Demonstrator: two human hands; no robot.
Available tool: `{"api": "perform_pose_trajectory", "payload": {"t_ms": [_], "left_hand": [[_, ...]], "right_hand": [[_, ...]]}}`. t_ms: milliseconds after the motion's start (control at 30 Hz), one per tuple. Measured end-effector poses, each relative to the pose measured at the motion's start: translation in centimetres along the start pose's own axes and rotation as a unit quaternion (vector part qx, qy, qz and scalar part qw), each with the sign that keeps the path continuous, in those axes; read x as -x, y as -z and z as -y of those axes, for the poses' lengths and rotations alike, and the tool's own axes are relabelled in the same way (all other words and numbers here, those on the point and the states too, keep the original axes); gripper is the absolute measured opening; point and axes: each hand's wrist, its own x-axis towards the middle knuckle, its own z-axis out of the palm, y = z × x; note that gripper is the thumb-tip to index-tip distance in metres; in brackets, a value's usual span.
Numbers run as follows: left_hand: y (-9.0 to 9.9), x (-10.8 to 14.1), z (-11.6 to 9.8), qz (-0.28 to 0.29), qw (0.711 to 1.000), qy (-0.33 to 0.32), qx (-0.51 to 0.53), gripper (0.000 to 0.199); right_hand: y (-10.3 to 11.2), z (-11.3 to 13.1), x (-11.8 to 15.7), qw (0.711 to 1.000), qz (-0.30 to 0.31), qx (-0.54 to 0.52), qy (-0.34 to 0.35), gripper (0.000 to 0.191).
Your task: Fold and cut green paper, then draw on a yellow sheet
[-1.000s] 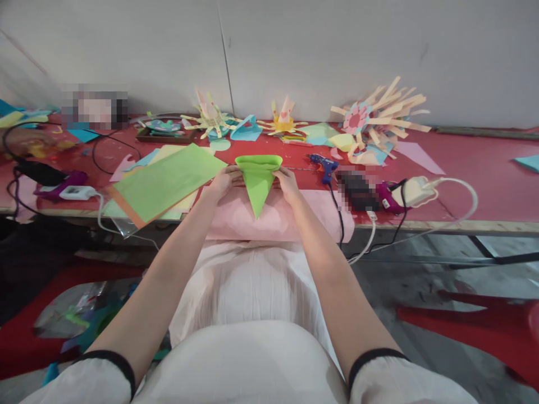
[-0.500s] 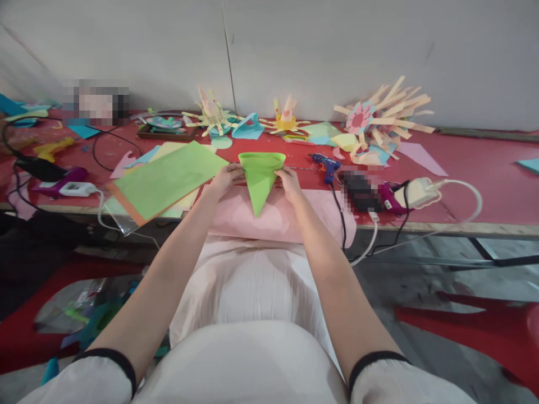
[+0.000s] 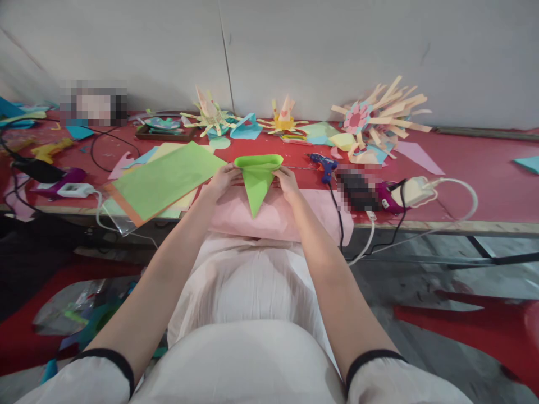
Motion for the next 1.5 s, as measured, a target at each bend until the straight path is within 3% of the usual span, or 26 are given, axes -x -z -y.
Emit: {"api": "perform_pose_trajectory", "payload": {"t_ms": [400,767,967,1200,1500], "left_hand": [[0.01,0.24,-0.05,0.044,0.998,-0.023,-0.048,0.022],[-0.15,0.33,-0.05,0.014,0.999,-0.003,-0.035,0.013],[-0.11,0.52,-0.17,0.049,0.998,-0.018,-0.016,0.017],[0.01,0.61,0.22,0.092,0.996,0.012,-0.009,0.027],[0.27,0.18,0.63,0.072,0.996,0.000,-0.043,0.030]], "right_hand": [[0.11,-0.10,0.12,1.000,0.003,0.021,0.007,0.011],[0.05,-0.29,-0.13,1.000,0.020,-0.014,0.004,0.010],[0.15,-0.22,-0.15,0.999,0.026,-0.019,0.010,0.010],[0.22,-0.34,0.16,0.998,0.058,0.007,0.010,0.008],[0.04,-0.19,0.45,0.997,0.071,0.011,0.012,0.006]]}}
